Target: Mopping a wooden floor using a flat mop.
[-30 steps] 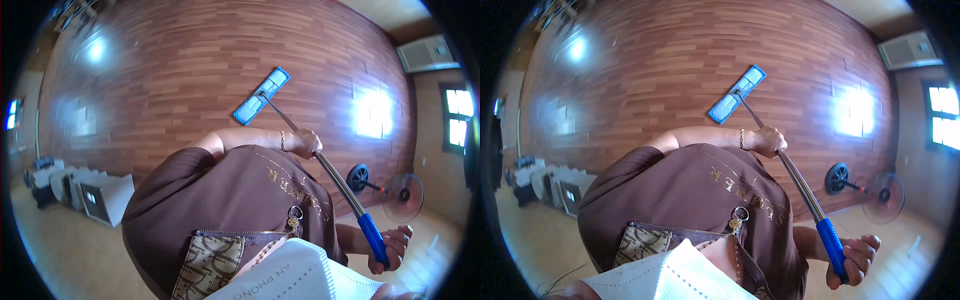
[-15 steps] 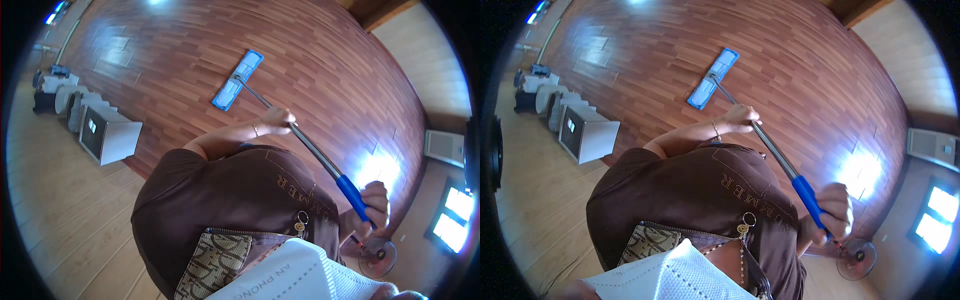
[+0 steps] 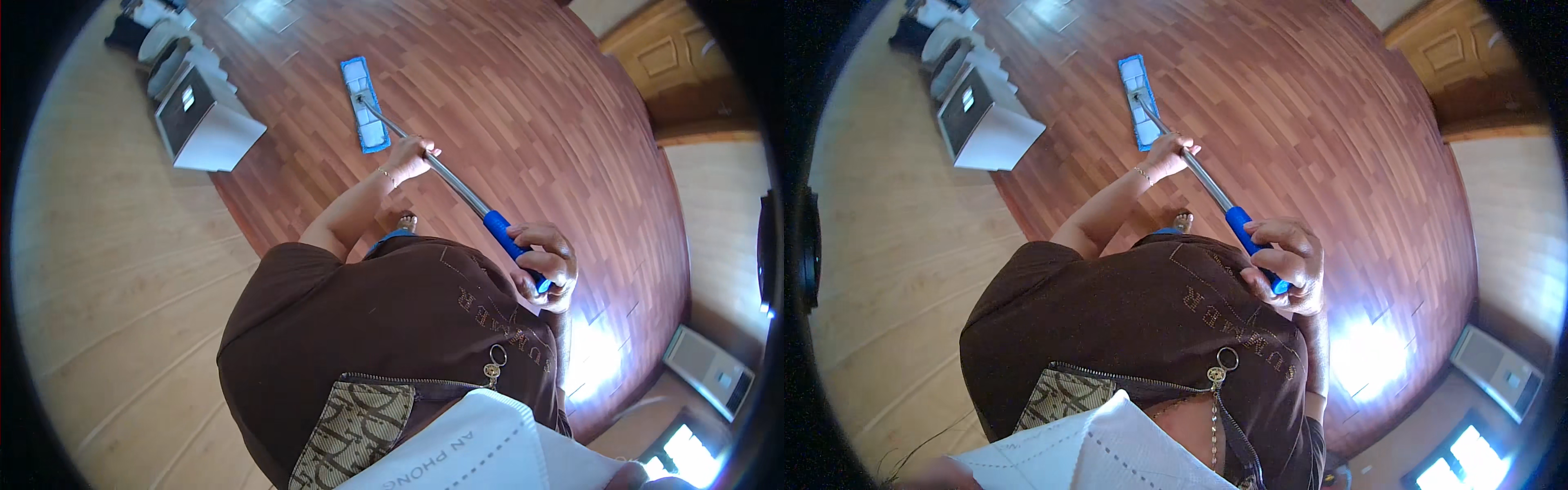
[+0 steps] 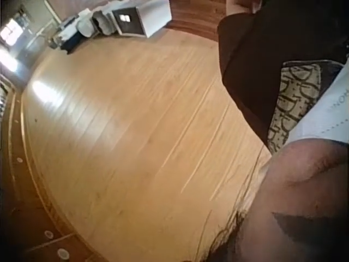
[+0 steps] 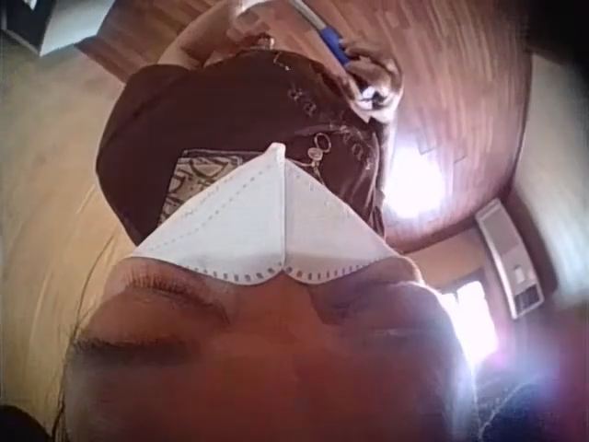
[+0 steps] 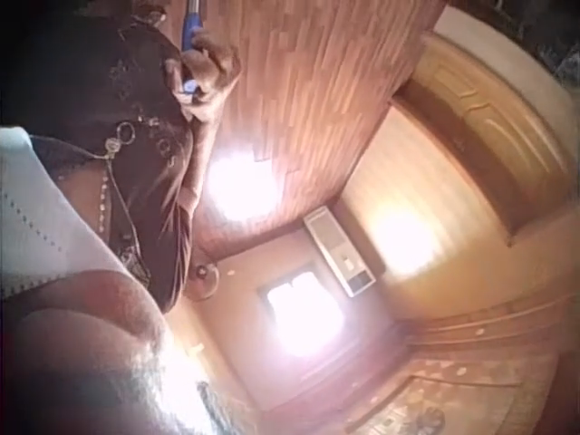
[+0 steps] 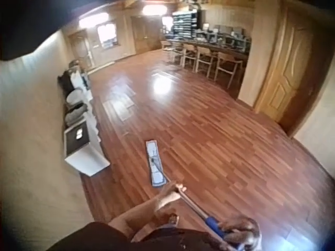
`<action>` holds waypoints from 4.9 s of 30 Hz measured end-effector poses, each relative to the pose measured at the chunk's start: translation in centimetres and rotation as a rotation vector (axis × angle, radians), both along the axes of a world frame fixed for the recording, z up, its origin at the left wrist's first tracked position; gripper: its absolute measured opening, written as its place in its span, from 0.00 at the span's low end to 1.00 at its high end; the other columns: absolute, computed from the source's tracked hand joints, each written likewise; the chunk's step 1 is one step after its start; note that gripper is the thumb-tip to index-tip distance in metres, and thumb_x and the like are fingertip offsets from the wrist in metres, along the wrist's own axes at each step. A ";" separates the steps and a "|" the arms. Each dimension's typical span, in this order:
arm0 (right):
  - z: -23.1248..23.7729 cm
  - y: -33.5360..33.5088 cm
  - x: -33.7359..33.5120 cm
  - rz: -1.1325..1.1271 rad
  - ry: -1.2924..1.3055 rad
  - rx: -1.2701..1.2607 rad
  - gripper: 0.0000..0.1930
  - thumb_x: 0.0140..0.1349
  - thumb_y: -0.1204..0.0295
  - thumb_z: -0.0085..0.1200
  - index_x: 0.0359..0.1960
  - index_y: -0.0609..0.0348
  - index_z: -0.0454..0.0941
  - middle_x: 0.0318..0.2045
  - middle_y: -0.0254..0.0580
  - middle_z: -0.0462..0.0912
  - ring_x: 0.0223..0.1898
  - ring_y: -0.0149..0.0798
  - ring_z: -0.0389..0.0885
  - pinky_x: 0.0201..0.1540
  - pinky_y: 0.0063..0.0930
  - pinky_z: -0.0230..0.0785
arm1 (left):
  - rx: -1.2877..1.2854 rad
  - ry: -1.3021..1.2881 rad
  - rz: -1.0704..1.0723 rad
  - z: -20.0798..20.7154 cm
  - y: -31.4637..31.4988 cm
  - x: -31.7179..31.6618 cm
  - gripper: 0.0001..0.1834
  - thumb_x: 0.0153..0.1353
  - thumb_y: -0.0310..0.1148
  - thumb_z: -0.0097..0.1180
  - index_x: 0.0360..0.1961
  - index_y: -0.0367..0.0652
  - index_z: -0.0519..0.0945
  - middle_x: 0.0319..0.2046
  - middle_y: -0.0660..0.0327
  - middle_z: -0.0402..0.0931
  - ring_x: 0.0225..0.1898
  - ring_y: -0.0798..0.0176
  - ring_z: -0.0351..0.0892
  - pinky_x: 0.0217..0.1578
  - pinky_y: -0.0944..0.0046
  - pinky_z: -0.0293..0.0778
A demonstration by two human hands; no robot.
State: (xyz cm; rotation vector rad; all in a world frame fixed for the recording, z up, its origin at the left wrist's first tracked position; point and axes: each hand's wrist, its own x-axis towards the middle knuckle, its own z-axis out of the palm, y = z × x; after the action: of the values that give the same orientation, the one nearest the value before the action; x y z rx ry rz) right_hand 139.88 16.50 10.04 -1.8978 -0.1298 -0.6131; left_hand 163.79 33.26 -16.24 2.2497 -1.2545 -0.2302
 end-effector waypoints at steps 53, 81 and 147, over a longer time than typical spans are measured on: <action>8.2 17.7 -3.4 0.791 0.015 -0.029 0.11 0.50 0.72 0.66 0.26 0.53 0.73 0.28 0.37 0.84 0.42 0.46 0.85 0.41 0.39 0.70 | 0.035 0.073 0.493 6.8 30.5 -15.6 0.15 0.54 0.41 0.61 0.19 0.42 0.77 0.22 0.50 0.75 0.30 0.45 0.76 0.32 0.49 0.70; 8.9 18.8 -1.9 0.984 -0.219 -0.056 0.16 0.47 0.66 0.65 0.36 0.54 0.74 0.30 0.39 0.78 0.31 0.50 0.77 0.34 0.42 0.67 | -0.434 0.771 -0.217 28.8 22.7 -18.4 0.44 0.49 0.41 0.69 0.66 0.40 0.62 0.62 0.50 0.65 0.64 0.53 0.65 0.58 0.52 0.64; -25.4 32.1 -43.7 -2.363 0.391 0.141 0.17 0.48 0.67 0.65 0.14 0.57 0.66 0.15 0.46 0.70 0.21 0.51 0.70 0.26 0.42 0.59 | 0.163 0.957 -2.310 32.2 -6.4 -48.6 0.10 0.42 0.28 0.70 0.21 0.44 0.78 0.25 0.62 0.81 0.35 0.58 0.85 0.41 0.59 0.74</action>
State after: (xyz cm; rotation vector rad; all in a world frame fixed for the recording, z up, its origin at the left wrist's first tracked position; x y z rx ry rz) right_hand 96.19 48.59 -15.35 -1.0895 2.5246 -1.4715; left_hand 115.22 26.84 16.00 -0.4683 -2.2498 -1.7430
